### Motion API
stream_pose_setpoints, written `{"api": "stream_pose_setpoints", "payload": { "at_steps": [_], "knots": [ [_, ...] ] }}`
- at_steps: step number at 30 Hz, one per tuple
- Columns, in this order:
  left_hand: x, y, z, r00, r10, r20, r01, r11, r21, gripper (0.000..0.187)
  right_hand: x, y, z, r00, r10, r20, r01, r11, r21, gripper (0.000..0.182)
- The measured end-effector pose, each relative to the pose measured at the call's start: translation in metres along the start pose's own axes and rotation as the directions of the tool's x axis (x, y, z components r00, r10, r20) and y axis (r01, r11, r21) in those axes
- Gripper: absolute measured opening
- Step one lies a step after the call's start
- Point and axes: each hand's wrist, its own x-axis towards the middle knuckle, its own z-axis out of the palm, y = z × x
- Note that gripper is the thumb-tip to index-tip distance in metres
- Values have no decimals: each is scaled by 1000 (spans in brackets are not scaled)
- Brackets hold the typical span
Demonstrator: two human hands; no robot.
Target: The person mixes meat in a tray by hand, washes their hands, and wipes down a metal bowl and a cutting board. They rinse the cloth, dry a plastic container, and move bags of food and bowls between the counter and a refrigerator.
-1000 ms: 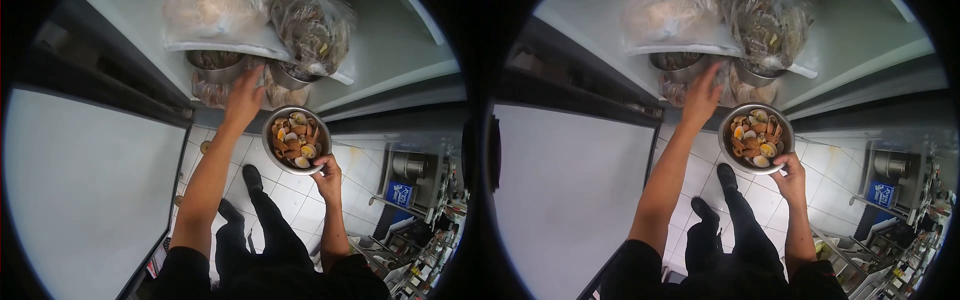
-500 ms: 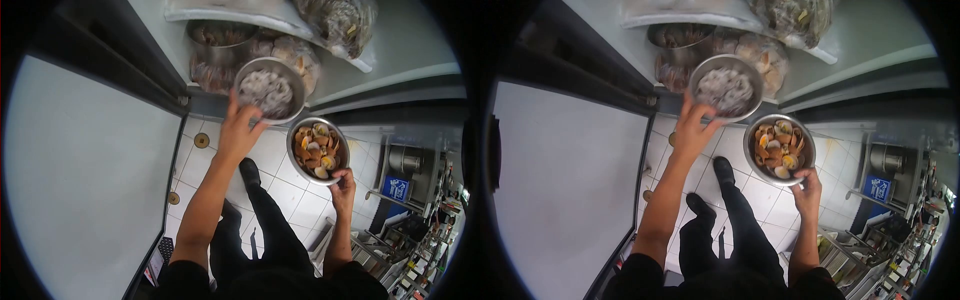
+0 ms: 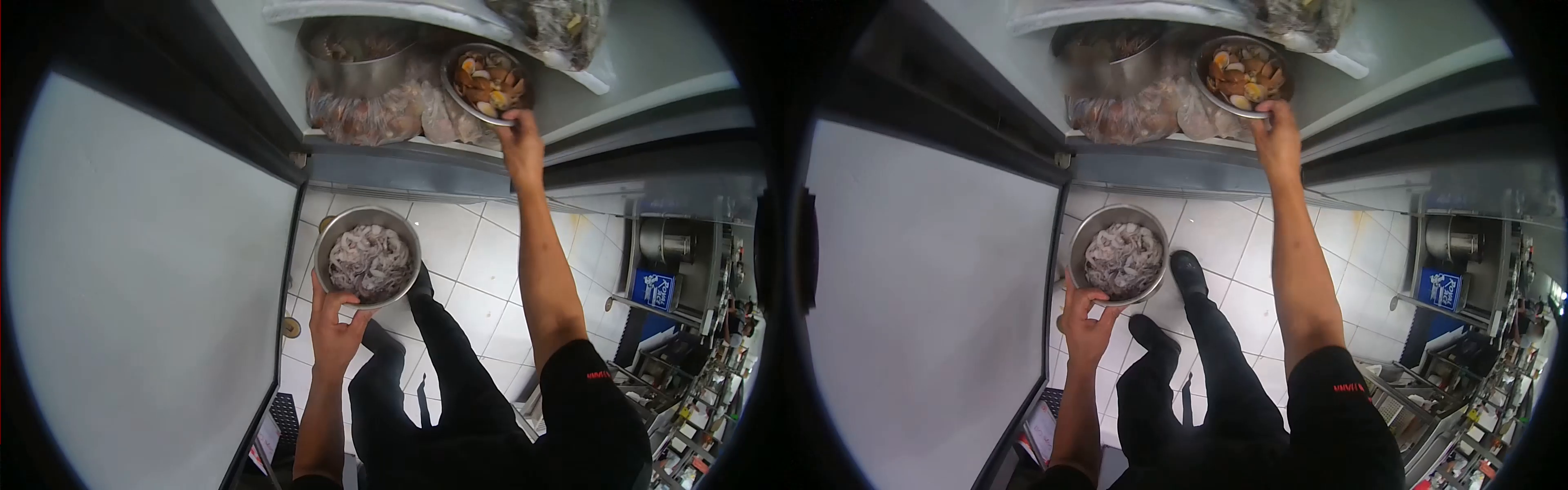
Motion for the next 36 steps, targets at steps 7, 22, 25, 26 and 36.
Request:
{"api": "stream_pose_setpoints", "payload": {
  "at_steps": [7,22,25,26,36],
  "knots": [
    [102,123,28,975,206,87,-205,979,-15,33,10,-4,-7,986,147,72,-150,988,34,25],
    [41,72,19,999,44,-14,-42,995,93,33,80,-14,54,995,-3,100,18,988,-155,23],
    [19,61,15,998,-59,-38,60,998,25,32,81,-14,51,990,11,139,7,992,-124,23],
    [17,58,16,995,-93,-41,92,995,-40,32,82,-11,49,991,-2,136,15,995,-101,23],
    [4,62,15,1000,-22,-12,22,999,-39,32,83,-19,41,990,-14,143,8,999,42,28]
  ]
}}
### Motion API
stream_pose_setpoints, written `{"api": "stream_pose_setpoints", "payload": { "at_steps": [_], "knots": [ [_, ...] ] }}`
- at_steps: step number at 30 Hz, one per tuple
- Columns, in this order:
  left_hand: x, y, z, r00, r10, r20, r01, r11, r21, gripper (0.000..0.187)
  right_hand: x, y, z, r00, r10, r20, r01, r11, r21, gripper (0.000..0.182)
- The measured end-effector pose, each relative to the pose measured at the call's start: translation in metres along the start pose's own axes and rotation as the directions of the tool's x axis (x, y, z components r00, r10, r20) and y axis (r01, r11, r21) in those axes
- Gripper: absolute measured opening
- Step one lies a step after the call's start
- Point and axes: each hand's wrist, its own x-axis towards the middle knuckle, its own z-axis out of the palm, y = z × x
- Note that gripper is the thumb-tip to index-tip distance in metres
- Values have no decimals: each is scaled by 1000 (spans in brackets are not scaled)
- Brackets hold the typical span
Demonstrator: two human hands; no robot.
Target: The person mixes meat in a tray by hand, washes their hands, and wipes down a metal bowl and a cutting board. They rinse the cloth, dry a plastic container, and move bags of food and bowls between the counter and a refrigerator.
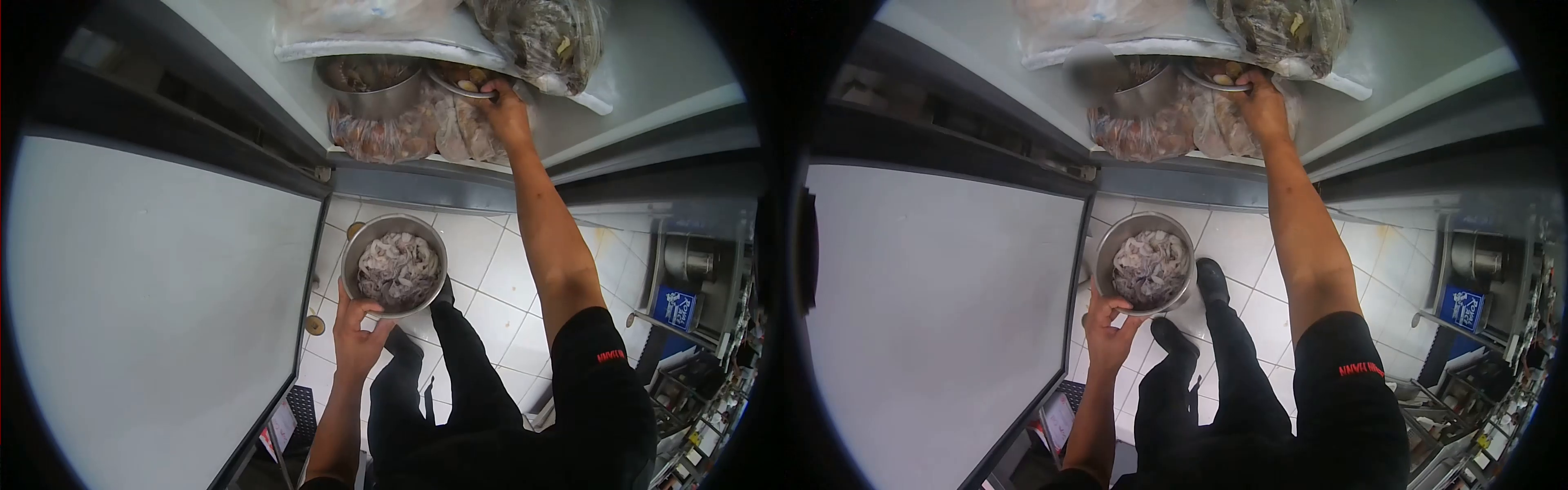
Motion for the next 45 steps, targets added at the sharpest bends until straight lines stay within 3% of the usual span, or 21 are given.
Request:
{"api": "stream_pose_setpoints", "payload": {
  "at_steps": [2,5,8,11,16,20,24,26,29,32,33,36,38,40,42,43,45],
  "knots": [
    [3,7,-1,999,39,-16,-37,997,72,33,-5,4,-4,999,-42,-29,43,999,15,28],
    [9,19,-1,997,57,-51,-59,998,-33,32,-58,2,-34,998,56,24,-57,994,90,27],
    [22,48,-1,990,124,-60,-122,992,22,31,-140,9,-79,999,-38,-12,39,997,71,27],
    [69,47,6,984,178,-29,-177,984,31,31,-219,20,-103,961,232,151,-252,959,130,26],
    [143,77,53,938,345,25,-342,935,-94,29,-315,16,-156,816,512,268,-547,834,70,26],
    [211,93,122,934,356,35,-358,933,47,32,-359,43,-163,799,512,315,-578,799,166,23],
    [272,96,200,809,584,59,-586,797,145,34,-356,29,-169,819,493,292,-547,825,141,25],
    [286,100,223,903,366,224,-406,897,173,38,-355,26,-169,826,482,291,-538,829,153,26],
    [300,106,234,841,498,212,-540,755,372,50,-339,21,-170,841,451,299,-520,827,216,26],
    [295,101,215,820,515,251,-572,755,321,62,-322,17,-170,885,388,258,-455,840,295,26],
    [286,103,202,791,547,275,-605,767,213,61,-312,8,-173,896,372,243,-434,848,303,26],
    [260,106,165,819,433,376,-516,843,154,58,-296,1,-181,911,346,225,-402,867,295,27],
    [236,93,144,798,548,251,-598,771,217,52,-282,-13,-186,915,338,221,-398,850,345,26],
    [192,68,118,913,323,248,-382,890,249,50,-266,-36,-196,926,316,205,-371,858,354,26],
    [137,16,93,924,259,281,-342,889,304,46,-256,-54,-209,956,236,173,-286,884,371,26],
    [103,-10,79,930,107,351,-271,846,459,47,-251,-68,-217,961,224,160,-271,880,390,27],
    [19,-106,49,897,-44,439,-198,850,489,53,-246,-90,-231,982,145,117,-181,894,410,27]
  ]
}}
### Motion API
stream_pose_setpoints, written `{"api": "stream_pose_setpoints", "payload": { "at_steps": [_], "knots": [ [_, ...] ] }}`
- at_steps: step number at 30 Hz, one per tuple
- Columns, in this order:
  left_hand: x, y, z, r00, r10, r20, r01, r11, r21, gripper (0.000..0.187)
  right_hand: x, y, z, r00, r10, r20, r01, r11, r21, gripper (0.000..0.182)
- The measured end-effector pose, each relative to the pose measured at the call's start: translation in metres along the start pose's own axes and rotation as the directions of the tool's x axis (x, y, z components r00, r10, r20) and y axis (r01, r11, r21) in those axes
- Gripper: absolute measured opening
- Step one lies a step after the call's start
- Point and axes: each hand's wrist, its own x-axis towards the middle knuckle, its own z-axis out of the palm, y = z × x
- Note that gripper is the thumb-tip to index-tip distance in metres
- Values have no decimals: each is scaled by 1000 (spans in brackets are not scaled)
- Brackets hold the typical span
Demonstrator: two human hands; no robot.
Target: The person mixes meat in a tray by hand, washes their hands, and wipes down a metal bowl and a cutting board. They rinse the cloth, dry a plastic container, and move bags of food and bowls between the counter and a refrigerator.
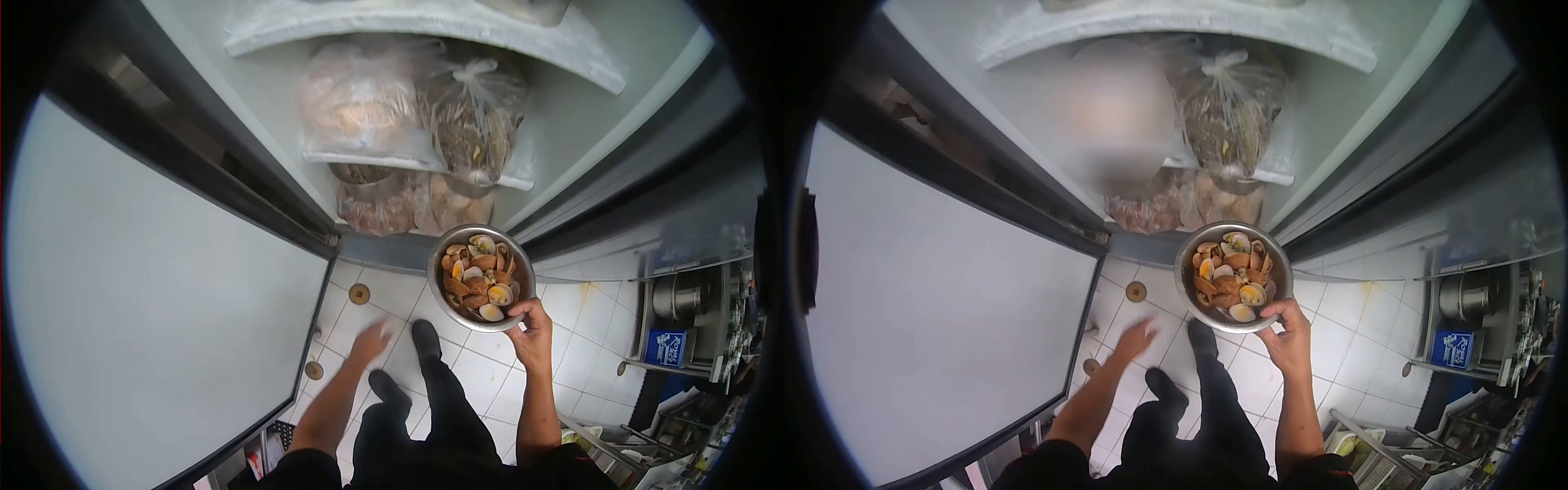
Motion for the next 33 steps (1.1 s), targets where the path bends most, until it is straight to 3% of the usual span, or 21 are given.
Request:
{"api": "stream_pose_setpoints", "payload": {
  "at_steps": [1,2,3,4,5,6,7,9,11,15,16,23,27,28,29,31,33],
  "knots": [
    [-48,-22,14,982,-122,146,115,992,59,56,0,-11,1,999,-41,1,41,999,0,27],
    [-96,-37,27,891,-333,309,315,943,107,63,-1,-22,1,997,-79,-4,79,997,-11,28],
    [-139,-67,48,772,-439,460,381,899,218,70,-1,-32,2,993,-118,-9,118,993,-22,28],
    [-197,-104,79,776,-487,401,392,870,299,74,-1,-43,2,989,-151,-12,150,988,-32,28],
    [-235,-110,78,667,-548,504,492,833,254,77,-3,-51,2,987,-163,-6,163,986,-22,29],
    [-270,-120,86,657,-550,515,488,831,265,75,-4,-59,1,984,-176,1,176,984,-11,29],
    [-290,-94,68,446,-687,573,778,615,131,70,-5,-66,0,982,-187,8,187,982,2,29],
    [-331,-69,56,432,-740,515,901,374,-218,62,-8,-78,-2,987,-155,44,156,988,-21,29],
    [-342,-54,48,442,-785,434,887,309,-343,60,-2,-96,-1,986,-155,69,159,985,-62,29],
    [-314,-4,19,522,-805,281,768,301,-565,58,3,-113,-19,986,-105,127,99,994,49,28],
    [-297,16,7,559,-796,234,718,322,-617,57,4,-120,-24,985,-74,158,76,997,-9,28],
    [-203,51,-64,697,-700,153,586,433,-685,50,-1,-134,-26,985,-108,134,113,993,-26,29],
    [-206,-25,-56,800,-586,130,561,652,-511,43,2,-109,-21,957,-264,121,273,960,-68,28],
    [-214,-26,-61,758,-630,167,583,540,-606,44,1,-111,-20,955,-269,128,282,955,-95,27],
    [-218,-40,-71,820,-544,178,566,722,-398,46,0,-107,-20,950,-284,130,299,946,-121,26],
    [-239,-37,-64,724,-634,273,663,530,-529,47,-12,-133,-20,966,-193,172,214,971,-110,28],
    [-249,32,-89,616,-773,151,682,427,-594,51,-21,-128,-12,954,-209,215,219,976,-23,29]
  ]
}}
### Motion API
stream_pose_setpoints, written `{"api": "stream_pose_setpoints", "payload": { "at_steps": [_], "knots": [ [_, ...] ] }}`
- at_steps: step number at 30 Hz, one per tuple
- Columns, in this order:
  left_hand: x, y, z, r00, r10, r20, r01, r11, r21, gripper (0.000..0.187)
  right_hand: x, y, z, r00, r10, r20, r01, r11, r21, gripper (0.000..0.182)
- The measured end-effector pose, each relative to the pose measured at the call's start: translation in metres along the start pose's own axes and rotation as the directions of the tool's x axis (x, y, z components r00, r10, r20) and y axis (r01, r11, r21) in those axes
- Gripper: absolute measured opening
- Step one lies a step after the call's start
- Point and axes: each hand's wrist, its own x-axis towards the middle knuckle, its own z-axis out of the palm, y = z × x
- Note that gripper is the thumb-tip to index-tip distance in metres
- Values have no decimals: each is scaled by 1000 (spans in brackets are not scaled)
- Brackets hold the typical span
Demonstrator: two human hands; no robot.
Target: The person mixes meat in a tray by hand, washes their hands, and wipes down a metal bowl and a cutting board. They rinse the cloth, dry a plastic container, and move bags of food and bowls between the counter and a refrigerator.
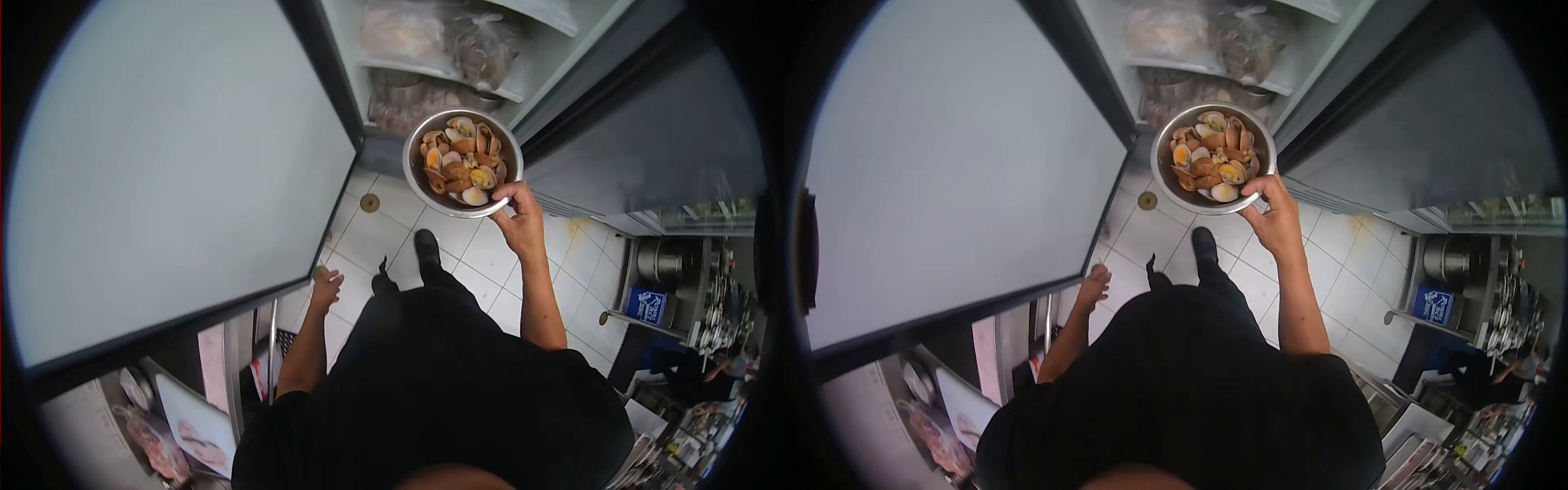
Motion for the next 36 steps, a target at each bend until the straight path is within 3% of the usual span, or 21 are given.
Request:
{"api": "stream_pose_setpoints", "payload": {
  "at_steps": [2,3,4,7,11,13,16,17,21,25,28,31,33,36],
  "knots": [
    [-19,7,-1,996,65,69,-58,994,-97,55,-3,-15,11,997,-51,55,54,998,-45,30],
    [-68,58,32,993,102,51,-92,980,-176,61,9,-18,-40,995,-64,75,66,997,-25,30],
    [-87,89,42,987,158,40,-140,949,-282,68,13,-19,-42,990,-80,120,82,997,-9,30],
    [-147,185,79,913,381,143,-208,739,-641,78,31,-15,-62,957,-145,250,132,989,65,32],
    [-224,304,134,780,610,140,-170,422,-890,76,66,1,-92,851,-289,439,239,957,167,30],
    [-236,325,166,861,505,58,-212,460,-862,68,76,13,-104,795,-319,515,201,941,272,27],
    [-241,324,227,908,414,-61,-252,424,-870,58,93,45,-135,673,-365,643,190,926,327,24],
    [-229,237,140,903,417,-100,-260,349,-900,56,48,4,-36,608,-373,700,228,927,297,24],
    [-231,184,166,936,313,-163,-232,195,-953,53,45,13,-17,381,-333,863,207,940,272,24],
    [-230,173,198,947,212,-240,-271,135,-953,53,44,29,-13,253,-270,929,235,949,212,32],
    [-214,184,222,944,192,-268,-293,117,-949,53,64,28,-42,283,-110,953,172,983,62,48],
    [-193,193,233,942,153,-299,-323,168,-931,53,84,83,-63,396,69,916,124,984,-127,66],
    [-178,197,238,939,116,-323,-341,201,-918,52,104,129,-70,516,138,846,12,986,-168,74],
    [-165,201,239,943,108,-316,-333,229,-915,51,149,200,-62,722,174,670,-28,974,-223,81]
  ]
}}
